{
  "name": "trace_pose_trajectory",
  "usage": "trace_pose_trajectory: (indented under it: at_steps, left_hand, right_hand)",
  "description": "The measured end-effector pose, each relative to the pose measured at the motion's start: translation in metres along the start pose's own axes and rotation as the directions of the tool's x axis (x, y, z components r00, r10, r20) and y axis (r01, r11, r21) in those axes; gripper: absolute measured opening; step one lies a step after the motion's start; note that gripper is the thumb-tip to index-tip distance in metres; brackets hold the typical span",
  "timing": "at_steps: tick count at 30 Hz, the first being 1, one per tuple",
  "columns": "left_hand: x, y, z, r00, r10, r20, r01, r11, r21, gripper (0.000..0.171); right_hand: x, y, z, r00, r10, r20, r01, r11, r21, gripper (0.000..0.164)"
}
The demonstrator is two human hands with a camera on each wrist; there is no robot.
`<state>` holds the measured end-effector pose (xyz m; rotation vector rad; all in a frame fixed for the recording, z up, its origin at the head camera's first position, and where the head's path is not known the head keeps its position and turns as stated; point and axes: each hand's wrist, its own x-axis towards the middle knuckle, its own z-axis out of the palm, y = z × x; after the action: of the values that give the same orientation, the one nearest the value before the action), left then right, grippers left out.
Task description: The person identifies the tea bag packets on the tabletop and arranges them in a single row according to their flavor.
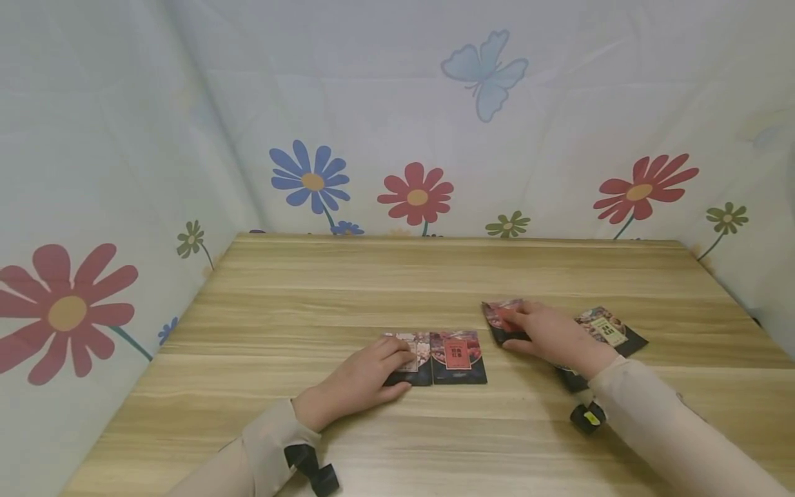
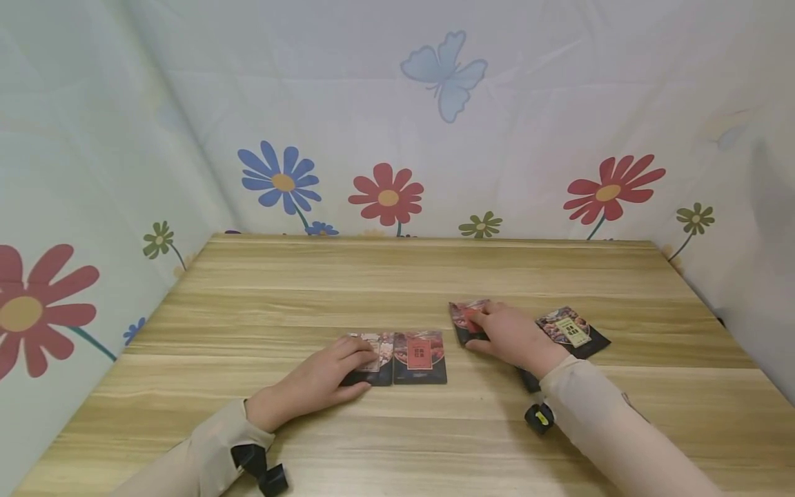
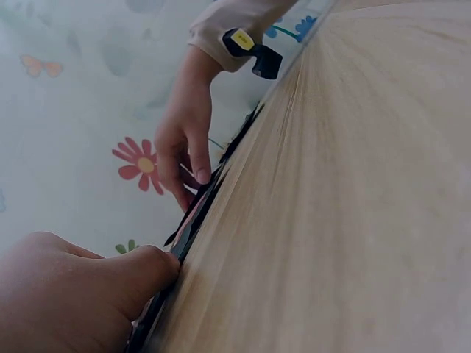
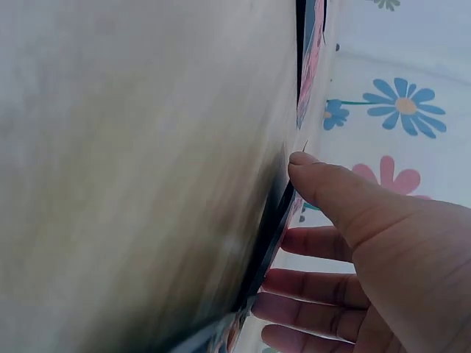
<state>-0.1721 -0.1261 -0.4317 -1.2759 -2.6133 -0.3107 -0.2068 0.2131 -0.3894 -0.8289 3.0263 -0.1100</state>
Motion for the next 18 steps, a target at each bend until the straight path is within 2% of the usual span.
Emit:
trace_pose_trajectory:
  at_steps: [8, 18]
  left_hand:
    - [0.000, 0.000, 0.000, 1.000, -0.002, 0.004, 0.002, 1.000, -0.004, 0.044]
    - [0.001, 0.000, 0.000, 1.000, -0.002, 0.001, 0.002, 1.000, -0.002, 0.043]
  right_hand:
    - [-0.003, -0.006, 0.004, 0.999, -0.028, -0.017, 0.027, 0.999, -0.027, 0.061]
    - [-0.010, -0.021, 0.002, 1.000, -0.021, -0.009, 0.020, 0.998, -0.055, 0.060]
